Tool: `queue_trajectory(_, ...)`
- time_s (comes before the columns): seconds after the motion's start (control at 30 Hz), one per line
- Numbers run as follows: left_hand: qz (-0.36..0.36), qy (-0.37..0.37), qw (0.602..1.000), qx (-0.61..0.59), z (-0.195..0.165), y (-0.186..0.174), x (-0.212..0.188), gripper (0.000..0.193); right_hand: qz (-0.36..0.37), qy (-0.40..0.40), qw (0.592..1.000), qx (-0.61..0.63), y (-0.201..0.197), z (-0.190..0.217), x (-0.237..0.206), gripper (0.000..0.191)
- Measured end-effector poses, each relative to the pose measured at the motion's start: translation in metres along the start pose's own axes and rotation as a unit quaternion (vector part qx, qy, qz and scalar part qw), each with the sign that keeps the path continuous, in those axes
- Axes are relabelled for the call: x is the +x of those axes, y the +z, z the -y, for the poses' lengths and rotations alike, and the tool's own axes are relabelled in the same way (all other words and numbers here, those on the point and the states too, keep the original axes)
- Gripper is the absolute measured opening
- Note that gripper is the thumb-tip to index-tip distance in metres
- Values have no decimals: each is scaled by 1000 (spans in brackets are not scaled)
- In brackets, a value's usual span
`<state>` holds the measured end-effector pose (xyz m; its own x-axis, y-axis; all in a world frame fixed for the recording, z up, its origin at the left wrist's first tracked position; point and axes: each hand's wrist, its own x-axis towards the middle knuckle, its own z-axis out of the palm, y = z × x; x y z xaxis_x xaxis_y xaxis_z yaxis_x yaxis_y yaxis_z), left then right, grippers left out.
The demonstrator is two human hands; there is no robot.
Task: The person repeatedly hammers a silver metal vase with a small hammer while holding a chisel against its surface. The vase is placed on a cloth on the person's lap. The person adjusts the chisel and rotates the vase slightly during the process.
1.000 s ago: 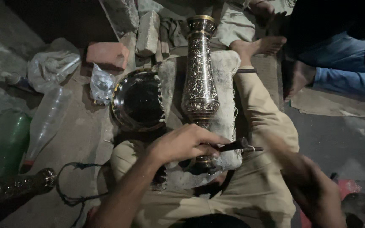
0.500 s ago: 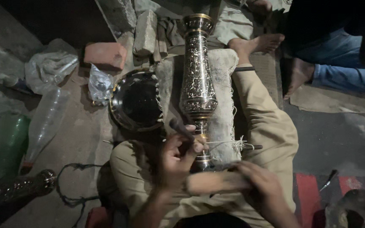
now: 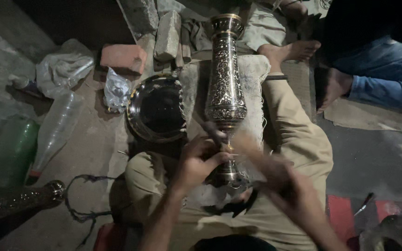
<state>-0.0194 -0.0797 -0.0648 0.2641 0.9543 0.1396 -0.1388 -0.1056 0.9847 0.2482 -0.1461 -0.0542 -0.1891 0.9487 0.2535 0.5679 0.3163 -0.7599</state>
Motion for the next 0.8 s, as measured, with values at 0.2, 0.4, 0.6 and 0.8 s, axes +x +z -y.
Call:
queue_trajectory(0.2,154,-1,982,107,-20,-15,26,46,83,205,967,-126,-47,-19,18,82)
queue_trajectory(0.4,183,-2,969,168,-22,-12,35,53,109,213,923,-301,-77,-24,37,71)
queue_trajectory(0.6,217,27,957,192,-12,-15,40,45,89,154,976,-127,-100,-14,50,48)
queue_trajectory(0.8,211,0,972,98,-18,-12,39,53,195,272,906,-261,-117,1,64,57)
